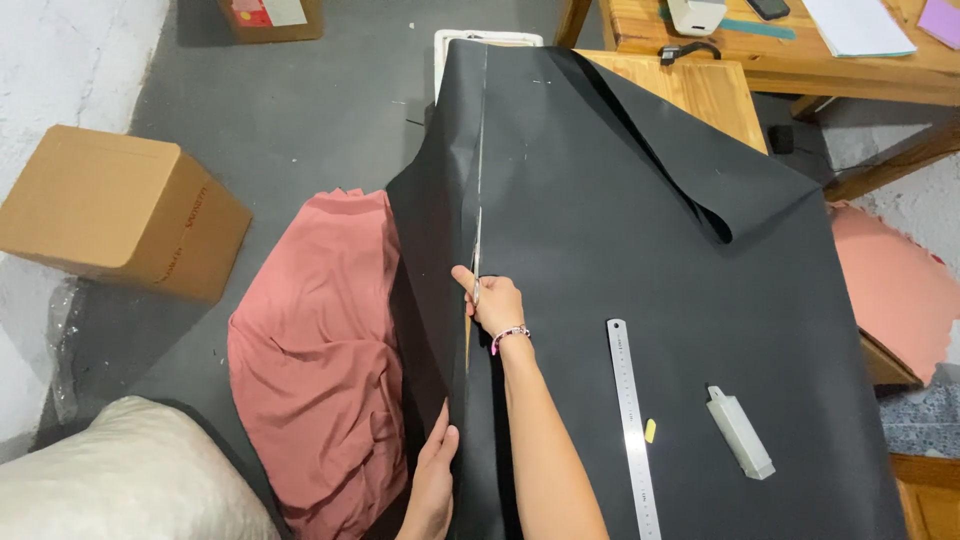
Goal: Marking a piece of black fabric with a ruler and chalk, then cutting it with scissors on a workbench.
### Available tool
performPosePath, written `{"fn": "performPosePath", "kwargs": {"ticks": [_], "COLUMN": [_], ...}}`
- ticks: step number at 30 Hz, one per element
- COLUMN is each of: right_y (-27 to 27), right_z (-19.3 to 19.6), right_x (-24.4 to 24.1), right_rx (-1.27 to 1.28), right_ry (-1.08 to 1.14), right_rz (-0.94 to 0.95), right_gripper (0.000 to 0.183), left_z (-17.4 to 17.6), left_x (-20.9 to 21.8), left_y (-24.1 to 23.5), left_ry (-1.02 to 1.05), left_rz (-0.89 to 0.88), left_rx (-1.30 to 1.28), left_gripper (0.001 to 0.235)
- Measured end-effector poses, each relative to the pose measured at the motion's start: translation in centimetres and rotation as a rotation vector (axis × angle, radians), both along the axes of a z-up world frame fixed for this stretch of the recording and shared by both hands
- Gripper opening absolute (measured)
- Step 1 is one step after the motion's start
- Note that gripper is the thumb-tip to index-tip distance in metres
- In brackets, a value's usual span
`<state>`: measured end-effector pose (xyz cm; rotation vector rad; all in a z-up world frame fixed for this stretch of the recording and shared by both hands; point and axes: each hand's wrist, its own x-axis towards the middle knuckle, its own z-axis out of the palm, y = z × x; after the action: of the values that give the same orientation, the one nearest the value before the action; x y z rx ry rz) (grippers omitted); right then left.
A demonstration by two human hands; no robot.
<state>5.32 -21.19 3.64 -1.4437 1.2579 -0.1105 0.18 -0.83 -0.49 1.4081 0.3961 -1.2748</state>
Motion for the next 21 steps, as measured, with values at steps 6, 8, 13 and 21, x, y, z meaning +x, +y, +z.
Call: {"fn": "performPosePath", "kwargs": {"ticks": [6, 8, 13, 21], "right_y": [-0.2, -0.9, -2.4, -1.9], "right_z": [0.2, 0.6, 0.3, 0.6], "right_x": [0.0, 0.4, 1.7, 1.5], "right_rx": [0.005, 0.000, 0.017, 0.005], "right_ry": [-0.009, 0.006, 0.044, -0.007], "right_rz": [0.005, 0.018, 0.029, -0.008], "right_gripper": [0.059, 0.060, 0.054, 0.062], "left_z": [2.3, -0.2, -1.3, 0.7], "left_x": [0.4, -0.1, -0.3, -0.1], "left_y": [-0.5, 0.0, 0.3, 0.0], "left_ry": [0.057, 0.014, 0.001, -0.017], "left_rz": [0.003, 0.012, -0.018, 0.014], "left_rx": [0.020, -0.010, 0.002, -0.021], "left_gripper": [0.058, 0.058, 0.059, 0.057]}}
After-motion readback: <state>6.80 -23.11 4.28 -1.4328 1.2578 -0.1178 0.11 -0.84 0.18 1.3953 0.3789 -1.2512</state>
